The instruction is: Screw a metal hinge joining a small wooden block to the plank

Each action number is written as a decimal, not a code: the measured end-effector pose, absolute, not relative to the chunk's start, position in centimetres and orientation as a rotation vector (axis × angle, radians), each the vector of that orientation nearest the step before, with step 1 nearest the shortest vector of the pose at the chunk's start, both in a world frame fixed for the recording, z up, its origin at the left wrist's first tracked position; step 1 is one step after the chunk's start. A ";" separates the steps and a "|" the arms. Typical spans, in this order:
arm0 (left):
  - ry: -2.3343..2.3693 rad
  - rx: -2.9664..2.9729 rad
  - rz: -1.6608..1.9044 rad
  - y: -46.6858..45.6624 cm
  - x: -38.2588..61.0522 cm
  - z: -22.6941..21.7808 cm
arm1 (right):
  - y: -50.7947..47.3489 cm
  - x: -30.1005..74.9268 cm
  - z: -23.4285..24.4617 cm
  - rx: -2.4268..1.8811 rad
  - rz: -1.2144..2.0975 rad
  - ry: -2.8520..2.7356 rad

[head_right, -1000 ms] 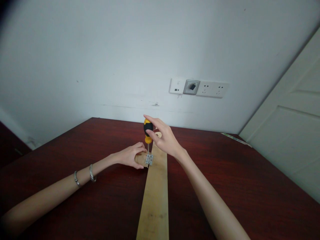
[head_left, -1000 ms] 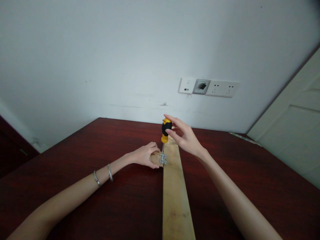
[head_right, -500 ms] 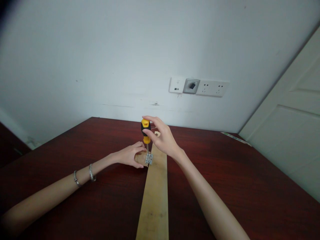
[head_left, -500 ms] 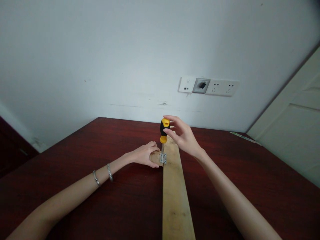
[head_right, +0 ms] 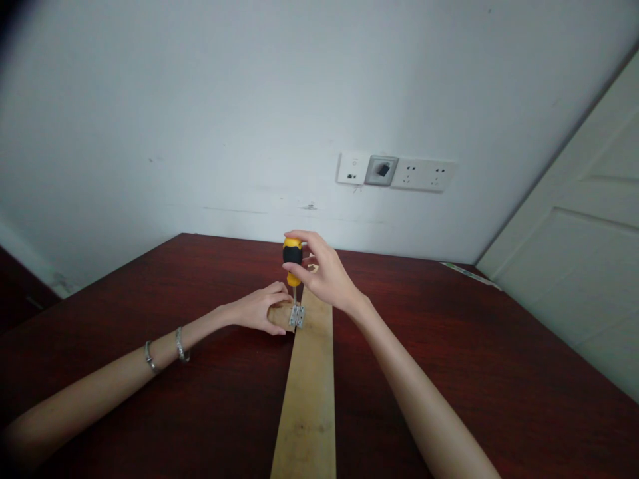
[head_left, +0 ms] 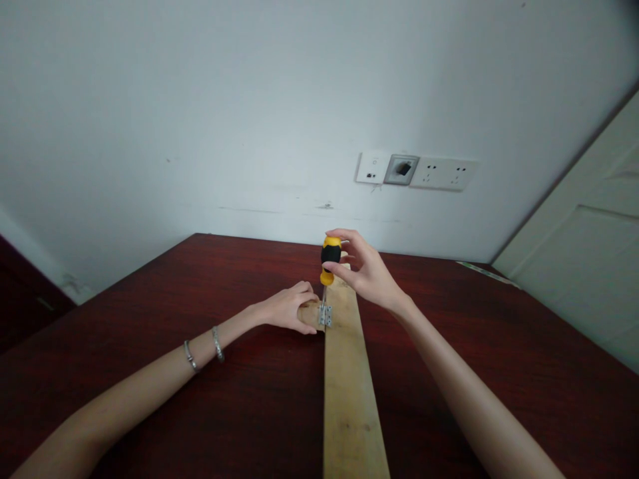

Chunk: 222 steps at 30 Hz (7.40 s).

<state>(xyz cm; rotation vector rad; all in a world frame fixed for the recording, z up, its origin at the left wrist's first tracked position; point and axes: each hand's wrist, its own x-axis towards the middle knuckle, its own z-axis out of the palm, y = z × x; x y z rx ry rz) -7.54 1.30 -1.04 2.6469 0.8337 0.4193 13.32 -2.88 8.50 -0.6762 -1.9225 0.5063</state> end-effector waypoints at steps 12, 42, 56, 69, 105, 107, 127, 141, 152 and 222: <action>0.815 2.639 0.449 1.4 -7.6 -1.2 | -3.2 13.8 9.1 -0.646 0.455 -1.949; 0.840 2.659 0.400 1.4 -7.5 -1.1 | -3.3 14.1 9.1 -0.703 0.323 -1.977; 0.800 2.677 0.427 1.4 -7.6 -1.1 | -3.2 14.0 8.8 -0.698 0.254 -1.912; 0.805 2.673 0.441 1.4 -7.6 -1.2 | -3.1 13.9 8.7 -0.688 0.239 -1.895; 0.796 2.703 0.453 1.4 -7.5 -1.3 | -3.0 13.7 8.7 -0.615 0.247 -2.018; 0.793 2.696 0.451 1.4 -7.5 -1.2 | -3.0 13.7 8.6 -0.640 0.297 -2.045; 0.797 2.685 0.465 1.6 -7.6 -1.5 | -3.0 13.2 8.1 -0.721 0.344 -1.969; 0.778 2.684 0.468 1.6 -7.6 -1.6 | -2.2 13.3 7.4 -0.733 0.350 -1.868; 0.764 2.683 0.477 1.6 -7.7 -1.6 | -2.1 13.3 7.2 -0.698 0.347 -1.857; 0.581 2.790 0.612 1.9 -7.9 -1.9 | -2.5 12.9 7.5 -0.647 0.292 -1.863</action>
